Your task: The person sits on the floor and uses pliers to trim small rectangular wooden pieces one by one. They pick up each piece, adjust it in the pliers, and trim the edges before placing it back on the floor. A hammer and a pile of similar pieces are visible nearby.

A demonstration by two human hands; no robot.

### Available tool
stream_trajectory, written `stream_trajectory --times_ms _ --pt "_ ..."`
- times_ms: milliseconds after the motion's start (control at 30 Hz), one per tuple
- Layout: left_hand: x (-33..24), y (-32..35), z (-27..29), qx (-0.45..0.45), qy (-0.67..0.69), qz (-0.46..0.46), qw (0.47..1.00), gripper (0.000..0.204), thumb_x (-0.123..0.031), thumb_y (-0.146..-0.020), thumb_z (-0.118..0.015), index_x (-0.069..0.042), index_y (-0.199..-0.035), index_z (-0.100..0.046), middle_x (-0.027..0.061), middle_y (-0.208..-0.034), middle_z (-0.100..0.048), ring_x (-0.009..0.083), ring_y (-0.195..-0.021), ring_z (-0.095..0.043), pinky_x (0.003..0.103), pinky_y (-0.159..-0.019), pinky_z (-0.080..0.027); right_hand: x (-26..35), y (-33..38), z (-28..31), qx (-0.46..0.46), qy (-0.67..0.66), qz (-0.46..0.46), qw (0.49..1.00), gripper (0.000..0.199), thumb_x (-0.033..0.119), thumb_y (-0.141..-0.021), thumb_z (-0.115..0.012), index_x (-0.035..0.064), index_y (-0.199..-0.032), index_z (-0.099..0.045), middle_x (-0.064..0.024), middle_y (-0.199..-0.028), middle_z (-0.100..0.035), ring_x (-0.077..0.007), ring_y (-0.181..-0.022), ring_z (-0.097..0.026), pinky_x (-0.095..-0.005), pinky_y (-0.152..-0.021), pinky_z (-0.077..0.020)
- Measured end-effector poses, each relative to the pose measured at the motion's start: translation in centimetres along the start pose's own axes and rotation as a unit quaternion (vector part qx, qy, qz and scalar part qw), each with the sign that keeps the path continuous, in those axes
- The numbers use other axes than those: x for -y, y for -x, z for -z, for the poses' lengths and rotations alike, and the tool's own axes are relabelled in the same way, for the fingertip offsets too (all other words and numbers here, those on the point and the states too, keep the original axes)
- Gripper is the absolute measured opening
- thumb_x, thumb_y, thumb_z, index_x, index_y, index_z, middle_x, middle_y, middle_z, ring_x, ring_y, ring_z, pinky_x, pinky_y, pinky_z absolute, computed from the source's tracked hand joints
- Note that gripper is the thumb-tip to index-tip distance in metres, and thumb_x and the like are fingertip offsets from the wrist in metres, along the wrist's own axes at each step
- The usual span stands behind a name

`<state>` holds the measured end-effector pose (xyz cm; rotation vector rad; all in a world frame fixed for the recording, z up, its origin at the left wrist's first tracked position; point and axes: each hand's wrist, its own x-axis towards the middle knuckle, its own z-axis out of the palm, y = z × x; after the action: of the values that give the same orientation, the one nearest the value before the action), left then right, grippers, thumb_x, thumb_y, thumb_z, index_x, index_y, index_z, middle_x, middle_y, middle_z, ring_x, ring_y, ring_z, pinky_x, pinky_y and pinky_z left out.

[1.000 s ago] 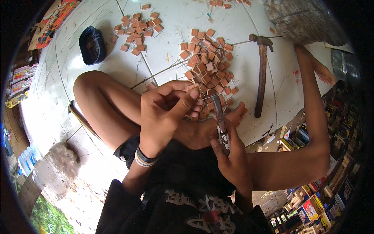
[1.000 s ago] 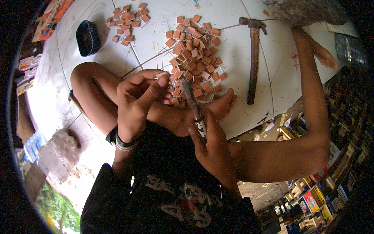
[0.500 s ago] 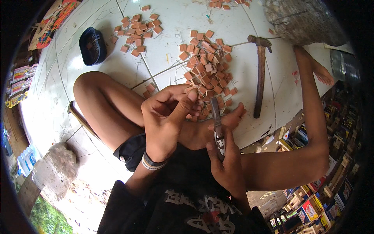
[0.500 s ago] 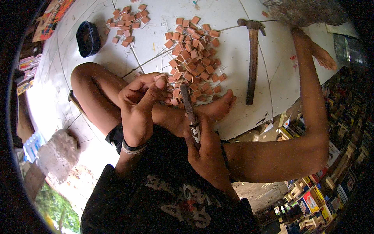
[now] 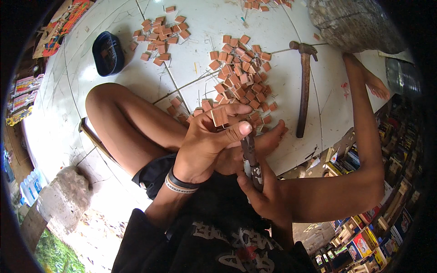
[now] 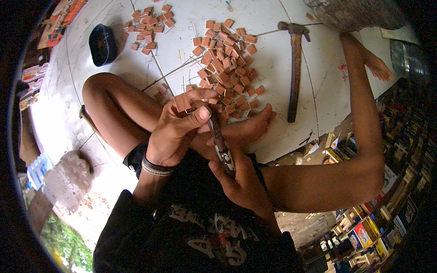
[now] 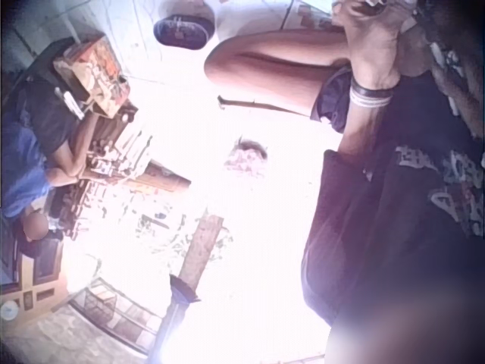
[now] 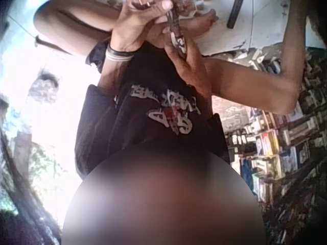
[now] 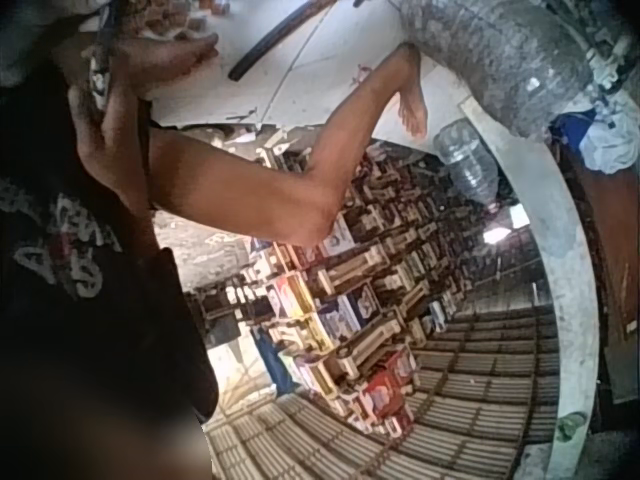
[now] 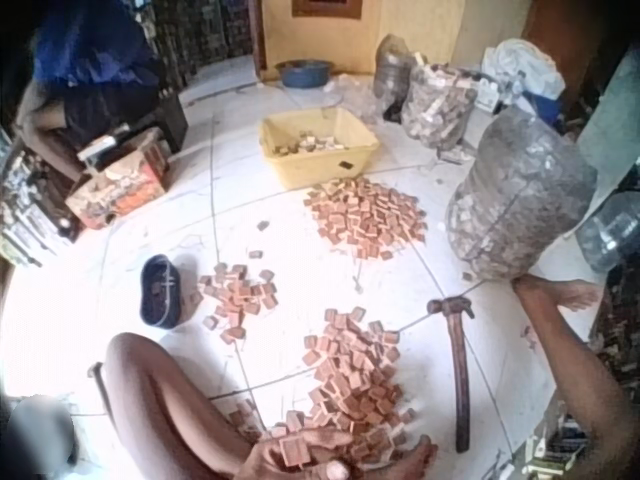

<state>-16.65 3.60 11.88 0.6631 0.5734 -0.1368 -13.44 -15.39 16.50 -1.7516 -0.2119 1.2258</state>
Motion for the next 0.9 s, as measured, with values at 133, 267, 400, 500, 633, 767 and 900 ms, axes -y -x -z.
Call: stream_trajectory --times_ms 133,267,400,500,633,767,900 --pt "-0.2 0.3 -0.5 -0.033 -0.016 -0.028 0.999 0.047 -0.018 -0.099 -0.072 0.004 -0.138 -0.056 0.0119 -0.113 -0.072 0.018 -0.102 -0.07 0.031 -0.09 -0.057 -0.6 -0.9 -0.9 -0.067 0.044 0.091 0.993 0.036 0.02 -0.106 -0.059 -0.0003 -0.135 -0.052 -0.0127 -0.102 -0.066 -0.0225 -0.093 -0.065 -0.0354 -0.083 -0.0508" --pt "-1.6 0.4 0.1 0.005 0.017 -0.011 1.0 0.043 -0.016 -0.1 -0.07 0.005 -0.136 -0.058 0.0127 -0.119 -0.071 0.0201 -0.11 -0.071 0.034 -0.095 -0.059 -1.2 -0.7 -1.0 -0.085 0.063 0.08 0.991 0.032 0.017 -0.107 -0.059 -0.0004 -0.133 -0.054 -0.0081 -0.099 -0.065 -0.0145 -0.089 -0.061 -0.0298 -0.081 -0.0493" --pt "-1.6 0.1 0.3 -0.002 -0.032 -0.055 0.998 0.039 -0.01 -0.096 -0.074 0.006 -0.13 -0.063 0.0101 -0.115 -0.073 0.017 -0.102 -0.072 0.031 -0.087 -0.062 -1.4 0.0 -0.3 -0.023 -0.013 0.029 0.999 0.032 0.017 -0.107 -0.058 0.001 -0.133 -0.05 -0.0086 -0.098 -0.062 -0.0175 -0.088 -0.061 -0.0317 -0.078 -0.0492" --pt "-1.5 0.2 0.0 0.005 -0.054 -0.074 0.996 0.044 -0.009 -0.091 -0.08 0.006 -0.13 -0.064 0.0086 -0.109 -0.075 0.0143 -0.093 -0.073 0.029 -0.083 -0.062 -1.6 0.1 0.6 0.13 -0.237 -0.011 0.963 0.039 0.019 -0.106 -0.061 0.002 -0.137 -0.045 -0.01 -0.098 -0.062 -0.0196 -0.084 -0.062 -0.0357 -0.074 -0.051" --pt "-1.8 0.8 -0.6 -0.006 -0.081 -0.083 0.993 0.048 -0.01 -0.088 -0.084 0.005 -0.129 -0.065 0.0072 -0.107 -0.075 0.0116 -0.085 -0.072 0.027 -0.077 -0.062 -1.8 0.1 0.5 0.258 -0.468 -0.008 0.845 0.046 0.023 -0.104 -0.064 0.0047 -0.139 -0.04 -0.0046 -0.091 -0.054 -0.0137 -0.075 -0.05 -0.0311 -0.068 -0.0444" --pt "-1.8 0.4 -0.7 -0.025 -0.057 -0.078 0.995 0.04 -0.001 -0.089 -0.081 0.005 -0.126 -0.067 0.0055 -0.093 -0.076 0.0082 -0.082 -0.07 0.023 -0.073 -0.059 -1.8 0.1 -0.2 0.249 -0.501 -0.019 0.828 0.049 0.026 -0.104 -0.066 0.0054 -0.139 -0.039 -0.0034 -0.089 -0.051 -0.0133 -0.073 -0.047 -0.0307 -0.068 -0.043" --pt "-1.4 0.5 -0.4 -0.02 -0.069 -0.099 0.992 0.032 -0.004 -0.093 -0.078 0.005 -0.122 -0.068 0.0056 -0.095 -0.074 0.0082 -0.086 -0.069 0.024 -0.076 -0.058 -1.4 0.2 -0.1 0.237 -0.492 -0.032 0.837 0.05 0.028 -0.103 -0.067 0.0057 -0.14 -0.04 -0.0027 -0.088 -0.05 -0.0128 -0.074 -0.046 -0.0308 -0.068 -0.0423"
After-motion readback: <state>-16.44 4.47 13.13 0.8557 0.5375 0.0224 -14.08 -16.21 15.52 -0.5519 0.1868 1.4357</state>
